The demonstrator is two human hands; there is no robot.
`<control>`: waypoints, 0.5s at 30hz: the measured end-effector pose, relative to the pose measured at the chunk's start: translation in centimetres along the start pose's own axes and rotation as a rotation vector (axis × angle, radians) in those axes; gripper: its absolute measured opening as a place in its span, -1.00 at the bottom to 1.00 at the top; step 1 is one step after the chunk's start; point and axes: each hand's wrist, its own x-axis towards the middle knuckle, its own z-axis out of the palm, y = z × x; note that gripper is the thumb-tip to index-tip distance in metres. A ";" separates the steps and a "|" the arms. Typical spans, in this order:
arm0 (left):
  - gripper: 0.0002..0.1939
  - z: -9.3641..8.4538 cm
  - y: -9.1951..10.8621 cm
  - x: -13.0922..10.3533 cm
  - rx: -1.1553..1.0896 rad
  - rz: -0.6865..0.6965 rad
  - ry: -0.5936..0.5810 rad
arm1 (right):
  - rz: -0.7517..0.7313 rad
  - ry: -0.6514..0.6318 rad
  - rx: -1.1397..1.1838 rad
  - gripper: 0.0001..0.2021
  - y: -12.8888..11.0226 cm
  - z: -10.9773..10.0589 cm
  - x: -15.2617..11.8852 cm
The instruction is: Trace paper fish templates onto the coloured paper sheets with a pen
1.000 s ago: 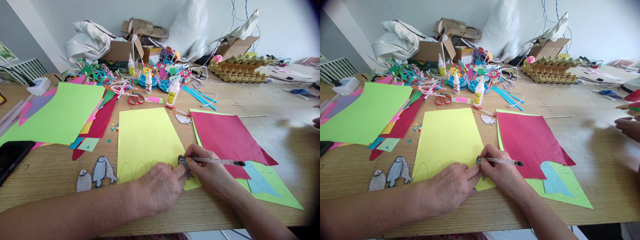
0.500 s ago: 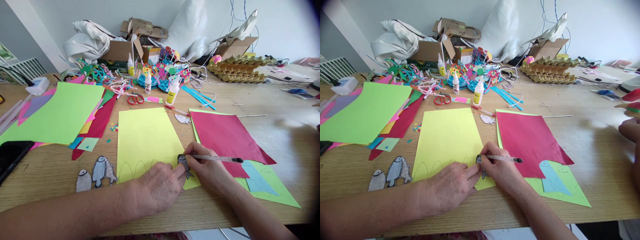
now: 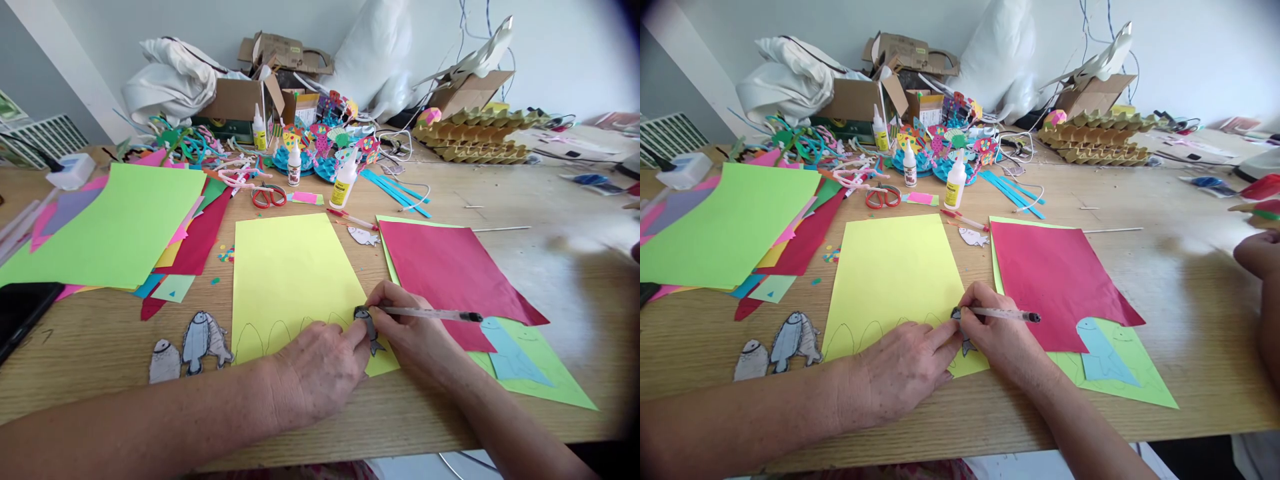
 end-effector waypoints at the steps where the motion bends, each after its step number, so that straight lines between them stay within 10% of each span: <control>1: -0.81 -0.1 0.0 0.0 0.002 -0.005 -0.001 | 0.001 -0.003 0.005 -0.92 0.0 0.0 0.0; 15: -0.75 0.0 0.1 0.0 0.047 0.008 -0.017 | 0.008 0.012 0.090 -0.94 0.5 -0.2 0.0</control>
